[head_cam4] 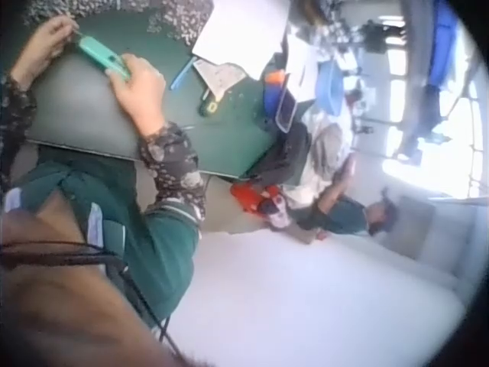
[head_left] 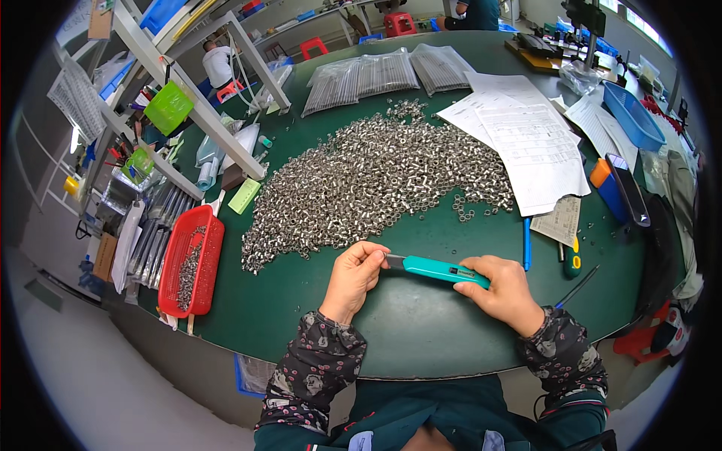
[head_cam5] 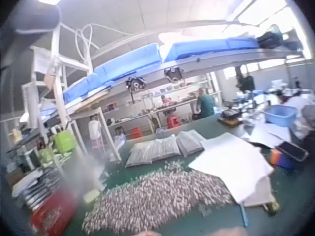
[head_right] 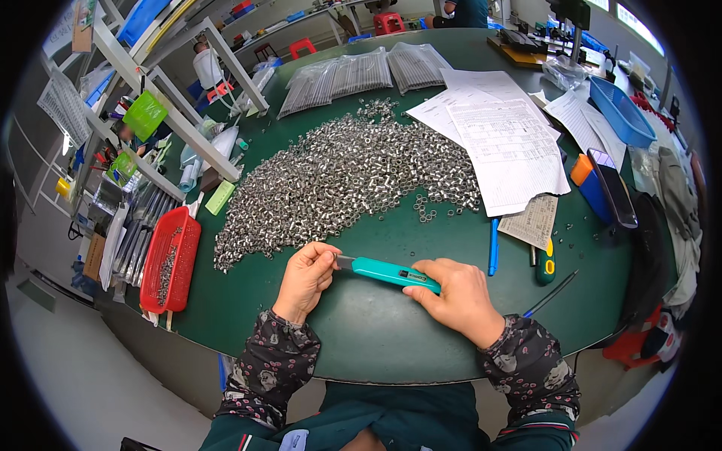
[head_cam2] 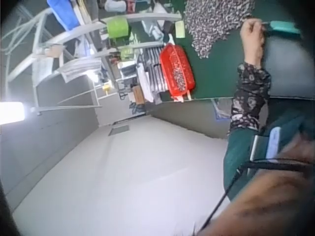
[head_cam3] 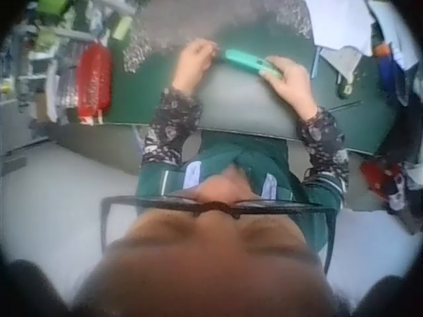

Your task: Sorting and inspecting small metal hardware components at a workbench using a utility knife.

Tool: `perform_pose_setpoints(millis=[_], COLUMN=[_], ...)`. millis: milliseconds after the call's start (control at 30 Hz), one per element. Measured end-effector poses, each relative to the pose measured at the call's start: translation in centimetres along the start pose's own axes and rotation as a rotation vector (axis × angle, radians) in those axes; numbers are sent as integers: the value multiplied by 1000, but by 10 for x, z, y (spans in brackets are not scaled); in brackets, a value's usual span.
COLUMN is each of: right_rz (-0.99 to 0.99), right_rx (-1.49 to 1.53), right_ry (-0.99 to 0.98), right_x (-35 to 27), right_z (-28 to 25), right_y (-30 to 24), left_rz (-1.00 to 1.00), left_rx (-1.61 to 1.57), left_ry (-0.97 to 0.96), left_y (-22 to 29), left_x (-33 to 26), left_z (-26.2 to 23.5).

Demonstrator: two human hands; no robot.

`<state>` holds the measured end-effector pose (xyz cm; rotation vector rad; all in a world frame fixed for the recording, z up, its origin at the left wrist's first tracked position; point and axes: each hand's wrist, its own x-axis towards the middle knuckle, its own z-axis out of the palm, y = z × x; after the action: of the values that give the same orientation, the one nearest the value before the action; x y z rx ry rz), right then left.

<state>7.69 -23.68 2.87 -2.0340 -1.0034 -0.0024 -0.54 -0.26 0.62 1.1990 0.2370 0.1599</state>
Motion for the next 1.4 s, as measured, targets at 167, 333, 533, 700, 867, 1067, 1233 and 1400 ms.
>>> perform_pose_setpoints(millis=[167, 333, 533, 700, 867, 1067, 1233, 1400], right_rz=[-207, -62, 39, 65, -120, -121, -102, -106], right_rx=[-224, -19, 78, 124, -124, -40, -20, -21], right_ry=[170, 30, -94, -132, 34, 206, 146, 134], right_x=[2, 0, 2, 3, 1, 3, 4, 3], right_z=[-5, -1, -1, -1, -3, -2, 0, 0], right_y=[-9, 3, 5, 6, -6, 4, 4, 6], left_rz=[-62, -61, -55, -59, -118, -87, -49, -29], left_rx=[-165, -167, -141, -88, -123, -135, -94, -58], left_ry=[22, 50, 70, 24, 20, 57, 63, 77], left_y=[2, 3, 4, 4, 3, 7, 5, 6], left_x=[-2, -2, -2, -2, -2, -3, -1, 0], left_z=[1, 1, 4, 5, 1, 2, 0, 2])
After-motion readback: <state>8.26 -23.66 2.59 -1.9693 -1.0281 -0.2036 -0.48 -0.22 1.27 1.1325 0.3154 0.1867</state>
